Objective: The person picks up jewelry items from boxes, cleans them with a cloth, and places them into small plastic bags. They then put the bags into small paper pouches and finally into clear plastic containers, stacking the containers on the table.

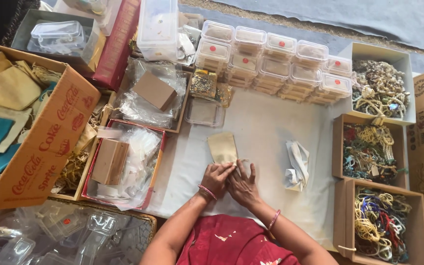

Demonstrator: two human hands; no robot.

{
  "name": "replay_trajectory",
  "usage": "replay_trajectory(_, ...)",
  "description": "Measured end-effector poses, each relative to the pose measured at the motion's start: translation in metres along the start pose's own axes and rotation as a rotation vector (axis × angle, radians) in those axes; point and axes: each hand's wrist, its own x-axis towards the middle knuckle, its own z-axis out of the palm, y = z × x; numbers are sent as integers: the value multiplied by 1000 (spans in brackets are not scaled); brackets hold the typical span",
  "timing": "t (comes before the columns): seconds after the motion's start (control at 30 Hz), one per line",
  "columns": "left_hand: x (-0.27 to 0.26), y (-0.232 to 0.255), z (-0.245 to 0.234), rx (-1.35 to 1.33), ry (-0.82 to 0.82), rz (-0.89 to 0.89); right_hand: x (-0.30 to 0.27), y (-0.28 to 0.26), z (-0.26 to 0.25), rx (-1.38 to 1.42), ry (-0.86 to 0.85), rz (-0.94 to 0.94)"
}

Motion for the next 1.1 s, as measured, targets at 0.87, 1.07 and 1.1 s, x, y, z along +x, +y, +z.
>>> replay_trajectory(0.87,-15,-16,2,114,33,-137,-2,22,11,323,-108,73)
replay_trajectory(1.07,-3,-10,-12,261,68,-285,34,37,-17,237,104,324)
replay_trajectory(1.1,2,-9,-18,271,87,-351,38,41,-15,173,136,305)
